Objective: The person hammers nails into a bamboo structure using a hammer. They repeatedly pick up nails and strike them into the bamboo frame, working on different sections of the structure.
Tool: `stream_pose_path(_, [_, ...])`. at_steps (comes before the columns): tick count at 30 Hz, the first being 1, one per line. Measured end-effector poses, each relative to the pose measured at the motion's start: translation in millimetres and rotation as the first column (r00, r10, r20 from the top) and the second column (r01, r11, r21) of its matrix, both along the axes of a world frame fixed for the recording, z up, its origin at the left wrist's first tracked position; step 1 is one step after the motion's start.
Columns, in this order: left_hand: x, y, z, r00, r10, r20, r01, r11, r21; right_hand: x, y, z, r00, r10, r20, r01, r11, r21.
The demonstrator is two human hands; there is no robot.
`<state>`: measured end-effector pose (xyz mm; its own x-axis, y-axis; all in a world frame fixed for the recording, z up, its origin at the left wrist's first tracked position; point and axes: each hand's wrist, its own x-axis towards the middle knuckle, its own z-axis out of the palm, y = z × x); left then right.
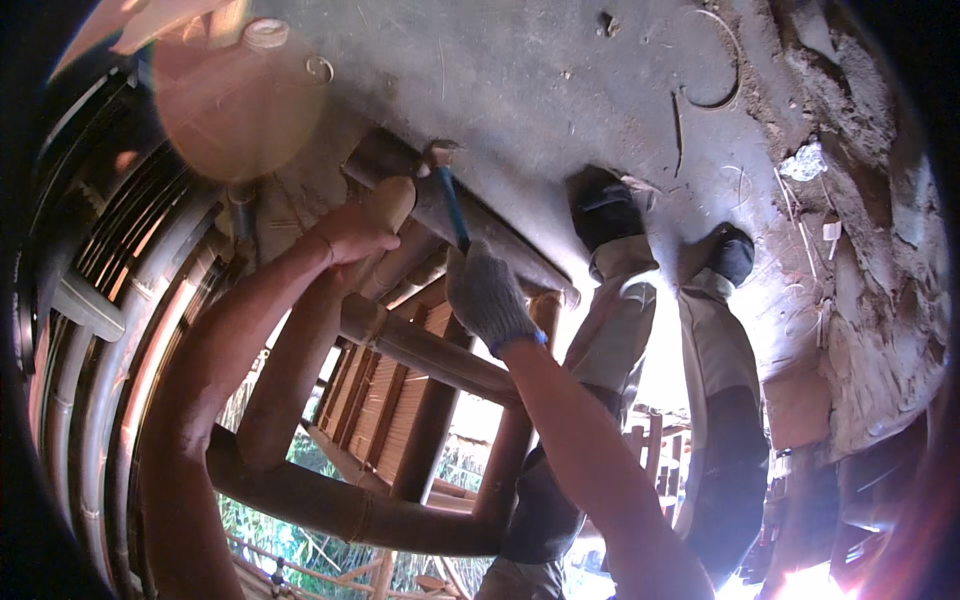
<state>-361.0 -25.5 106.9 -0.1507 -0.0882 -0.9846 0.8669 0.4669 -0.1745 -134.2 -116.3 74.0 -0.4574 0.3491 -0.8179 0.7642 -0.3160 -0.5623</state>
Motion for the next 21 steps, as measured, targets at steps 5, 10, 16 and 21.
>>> stream_pose_path(5, [-6.5,-11.0,0.5,0.998,0.015,-0.063,-0.018,0.999,-0.044,-18.9,53.2,44.0,0.731,-0.611,0.304,0.682,0.675,-0.282])
stream_pose_path(10, [-9.6,-22.4,-9.8,0.998,-0.056,0.001,0.056,0.998,0.014,-22.1,18.7,18.2,0.934,-0.300,0.192,0.337,0.920,-0.201])
stream_pose_path(16, [-9.8,-11.1,-0.6,0.997,-0.076,-0.011,0.076,0.997,-0.021,-34.8,17.3,36.2,0.793,-0.592,0.143,0.605,0.792,-0.078])
stream_pose_path(21, [-14.1,-35.9,-6.6,0.989,-0.150,-0.016,0.150,0.979,0.139,-35.1,16.9,19.2,0.907,-0.360,0.218,0.419,0.818,-0.393])
